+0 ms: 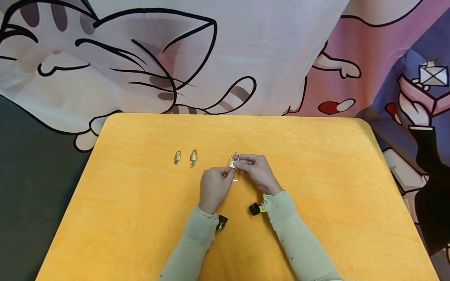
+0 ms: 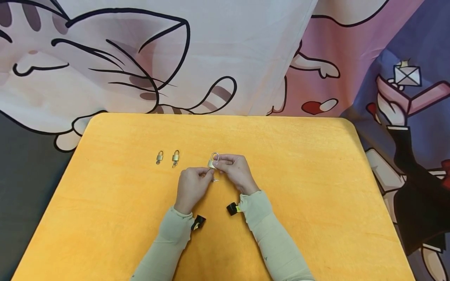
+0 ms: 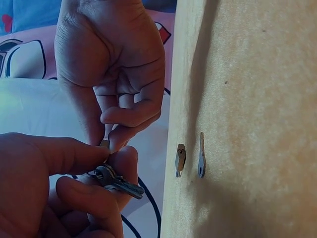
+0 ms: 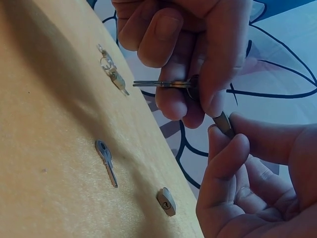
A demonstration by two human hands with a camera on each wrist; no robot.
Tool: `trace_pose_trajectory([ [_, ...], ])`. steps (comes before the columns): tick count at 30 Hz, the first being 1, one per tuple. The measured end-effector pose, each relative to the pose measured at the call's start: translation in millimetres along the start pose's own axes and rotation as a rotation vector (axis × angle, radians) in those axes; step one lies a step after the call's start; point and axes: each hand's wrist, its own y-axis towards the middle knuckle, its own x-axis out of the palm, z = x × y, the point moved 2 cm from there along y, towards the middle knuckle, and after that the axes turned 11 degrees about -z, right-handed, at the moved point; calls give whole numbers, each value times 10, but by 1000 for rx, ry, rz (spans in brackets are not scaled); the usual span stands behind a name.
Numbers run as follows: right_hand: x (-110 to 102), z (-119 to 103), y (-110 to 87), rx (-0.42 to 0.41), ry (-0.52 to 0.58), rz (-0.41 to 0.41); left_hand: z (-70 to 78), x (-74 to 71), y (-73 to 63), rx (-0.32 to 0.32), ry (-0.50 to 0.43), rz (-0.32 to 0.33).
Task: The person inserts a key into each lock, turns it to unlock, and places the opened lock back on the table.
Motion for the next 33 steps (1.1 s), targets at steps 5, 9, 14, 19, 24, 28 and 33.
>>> trace_pose_trajectory([
  [5, -7, -12, -7, -5, -1, 5, 10, 10, -2, -26, -29, -46],
  [9, -11, -1, -14, 10, -4, 10, 2, 17, -11, -38, -36, -69],
  [14, -10, 11, -22, 29, 21, 13, -4, 18, -16, -53, -36, -83],
  [19, -11, 24, -13, 21, 57, -8, -2, 2, -5, -50, -6, -76],
  [24, -5, 22, -5, 18, 71, -23, -3, -14, -6, -50, 20, -69],
  [28, 6, 7, -5, 9, 79, -28, -16, -24, -3, -52, 26, -68],
  [33, 14, 0, -2, 13, 81, -15, -32, -48, 9, -62, 20, -43],
])
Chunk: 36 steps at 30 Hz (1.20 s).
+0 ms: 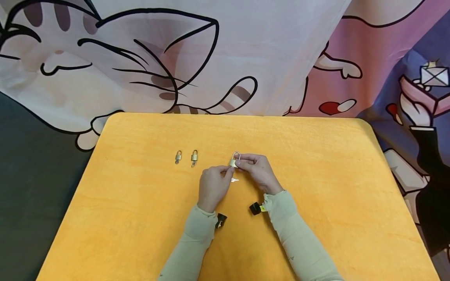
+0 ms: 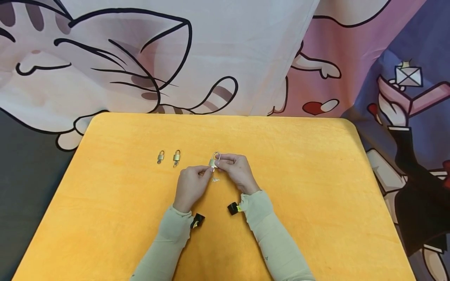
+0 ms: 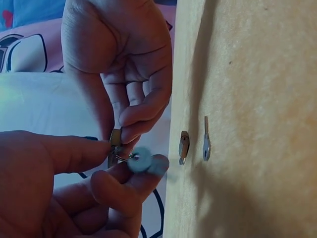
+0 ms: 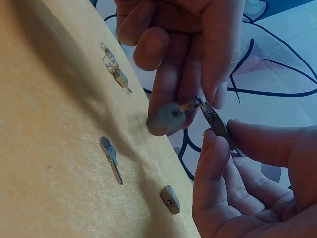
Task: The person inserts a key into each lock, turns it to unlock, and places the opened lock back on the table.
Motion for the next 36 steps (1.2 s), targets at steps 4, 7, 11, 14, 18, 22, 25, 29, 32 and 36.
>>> trace_pose_trajectory([
  [4, 14, 9, 7, 7, -8, 8, -1, -45, 1, -4, -10, 65],
  [7, 34, 26, 7, 12, -8, 15, -2, -89, -3, -6, -25, 107],
  [11, 86, 51, 13, 20, -23, 17, -18, -148, -5, -12, -32, 135],
  [14, 150, 66, 40, 34, -30, 11, -39, -211, -3, -15, -40, 152],
  [18, 265, 67, 118, 53, -52, -22, -80, -320, 2, -38, -54, 195],
  [22, 372, 53, 223, 56, -104, -65, -134, -417, -3, -64, -69, 234],
  [25, 421, 35, 300, 66, -145, -91, -170, -461, -10, -77, -82, 249],
  [29, 485, -9, 429, 99, -195, -131, -211, -524, -16, -89, -89, 281],
  [32, 529, -47, 547, 128, -226, -153, -231, -571, -14, -96, -101, 314],
  [36, 572, -100, 684, 151, -350, -162, -250, -602, -14, -105, -116, 343],
])
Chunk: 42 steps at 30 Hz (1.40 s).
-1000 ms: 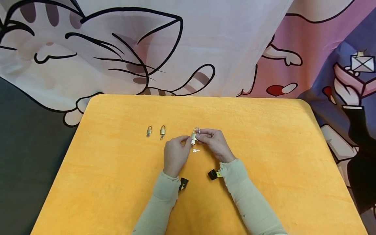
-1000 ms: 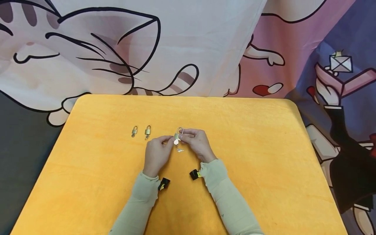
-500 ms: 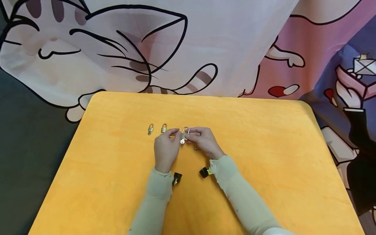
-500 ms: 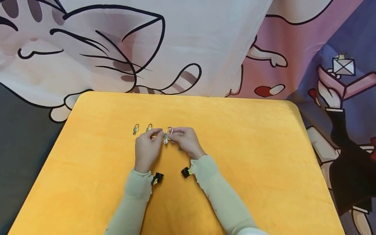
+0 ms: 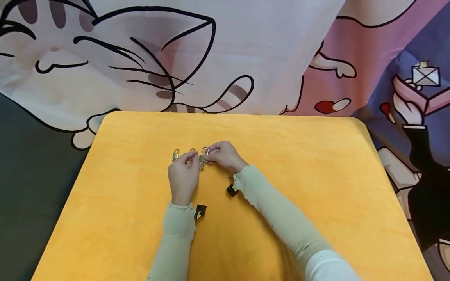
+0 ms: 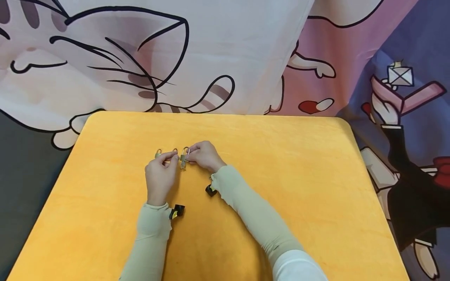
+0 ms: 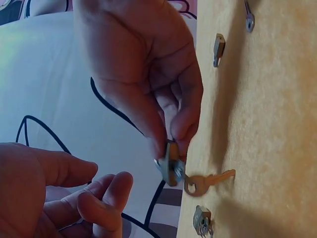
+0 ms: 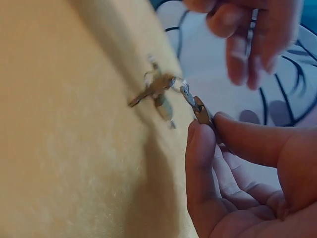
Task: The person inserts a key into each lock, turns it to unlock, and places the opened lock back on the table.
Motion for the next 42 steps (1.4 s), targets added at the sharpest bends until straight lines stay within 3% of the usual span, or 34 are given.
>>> trace_pose_trajectory([
  [5, 10, -38, 140, 32, -225, 20, -34, -18, -9, -8, 4, -9],
  [12, -5, -52, 224, 68, -252, 35, -90, -30, -16, -41, 25, -15],
  [19, 8, -75, 211, 88, -397, 57, -129, -22, -8, -63, 26, -36],
  [29, -75, -69, 189, 44, -523, 86, -110, 64, 2, -53, 39, -79],
  [34, -240, -64, 96, -9, -503, 114, -102, 126, -24, -33, 56, -118],
  [42, -736, -59, -263, -46, -493, 227, -38, 292, -107, 34, 121, -200],
])
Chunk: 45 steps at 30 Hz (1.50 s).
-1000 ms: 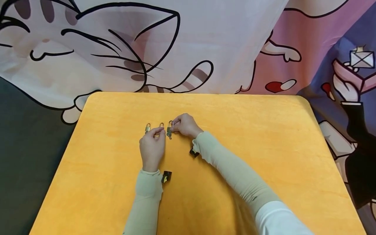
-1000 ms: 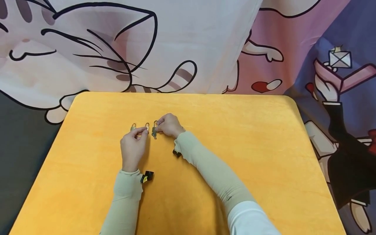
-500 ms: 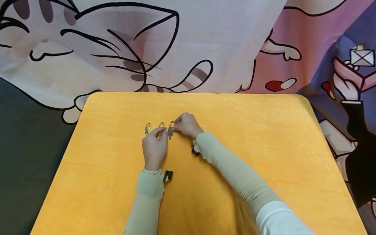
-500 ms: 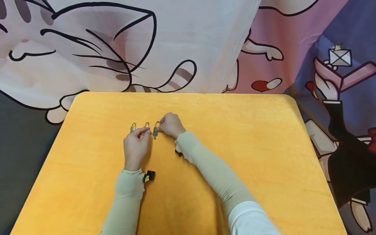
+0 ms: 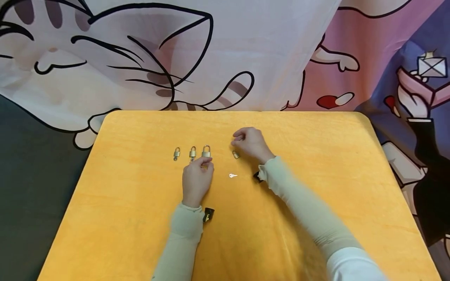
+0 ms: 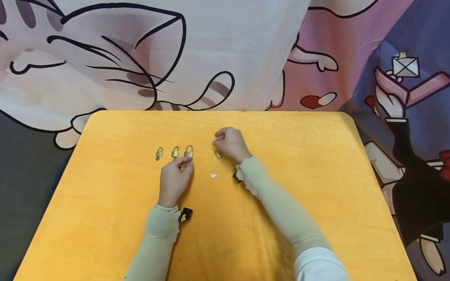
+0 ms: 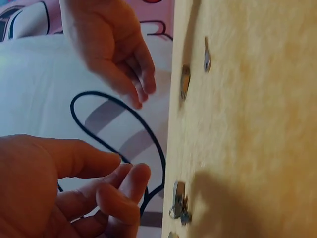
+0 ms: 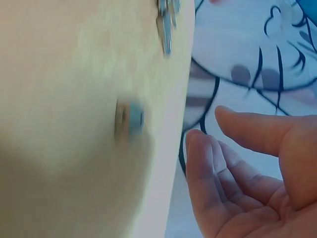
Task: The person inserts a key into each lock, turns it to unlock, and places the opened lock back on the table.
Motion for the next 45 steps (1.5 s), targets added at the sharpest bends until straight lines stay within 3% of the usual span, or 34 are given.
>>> trace_pose_trajectory([
  [4, -183, 92, -85, 31, -23, 16, 57, 95, -15, 44, 61, -42],
  [8, -233, 123, -142, 42, -45, -3, 127, 196, -42, 84, 107, -122],
  [15, -58, 113, -210, -10, -198, -67, 245, 337, -83, 67, 216, -232],
  [23, 153, 144, -197, -4, -277, -66, 279, 429, -78, 41, 327, -255],
  [40, 228, 195, -202, 26, -133, -57, 242, 446, -48, 26, 294, -249],
  [45, 222, 229, -230, -8, -41, -58, 228, 423, -40, 14, 211, -258],
])
